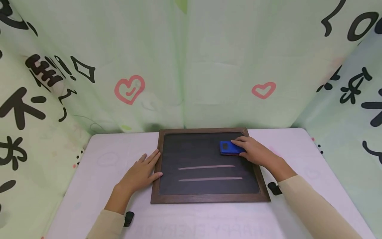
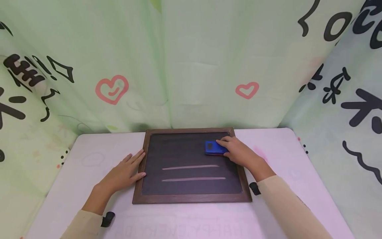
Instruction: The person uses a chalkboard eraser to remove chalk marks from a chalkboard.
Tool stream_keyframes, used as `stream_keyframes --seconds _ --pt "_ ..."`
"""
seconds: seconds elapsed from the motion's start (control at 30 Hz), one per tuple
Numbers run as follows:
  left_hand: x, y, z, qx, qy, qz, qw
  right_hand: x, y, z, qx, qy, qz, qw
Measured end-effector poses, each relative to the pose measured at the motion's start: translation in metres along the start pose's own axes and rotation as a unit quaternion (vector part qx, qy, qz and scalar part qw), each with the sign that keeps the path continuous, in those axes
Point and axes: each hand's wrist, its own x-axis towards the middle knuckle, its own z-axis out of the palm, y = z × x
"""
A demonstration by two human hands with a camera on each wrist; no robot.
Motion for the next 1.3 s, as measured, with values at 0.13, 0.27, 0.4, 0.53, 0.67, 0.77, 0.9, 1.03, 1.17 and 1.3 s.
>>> stream_keyframes --seconds 0.13,0.27,0.4,0.53,0.67,0.77,0.9,1.03,1.17,1.3 --pt "0.000 0.000 0.001 -0.001 0.001 -0.001 1.0000 -0.004 0.005 0.000 0.007 -0.003 0.004 1.000" --pt "0.000 0.000 0.001 -0.005 0.004 -0.002 1.0000 -0.004 0.006 0.000 0.009 -0.002 0.000 1.000" --pt "0.001 0.001 0.001 -0.004 0.000 -0.003 1.0000 -0.004 0.007 0.001 0.010 0.010 -0.012 1.000" --pt "0.001 0.002 -0.001 0.005 -0.005 -0.007 1.0000 -0.002 0.008 0.001 0.013 0.018 -0.024 0.999" --pt "0.001 0.002 -0.001 0.009 -0.003 -0.006 0.9999 0.001 0.005 0.000 0.010 0.016 -0.022 1.000" --pt "0.002 0.001 0.000 0.011 -0.006 -0.006 0.9999 0.003 0.000 0.001 0.003 0.014 -0.021 1.000" --pt "0.001 0.000 0.001 0.015 -0.011 -0.009 0.9998 0.010 -0.009 0.003 0.002 0.014 -0.024 1.000" --pt "0.000 0.000 0.000 0.012 -0.008 -0.010 0.9998 0.021 -0.019 0.005 -0.003 0.009 -0.031 0.999" --pt "0.001 -0.001 0.001 0.011 -0.007 -0.009 0.9999 0.034 -0.032 0.008 -0.008 -0.007 -0.037 0.999" --pt "0.002 0.000 0.002 0.012 -0.007 -0.006 0.9999 0.049 -0.047 0.010 -0.010 -0.023 -0.043 0.999"
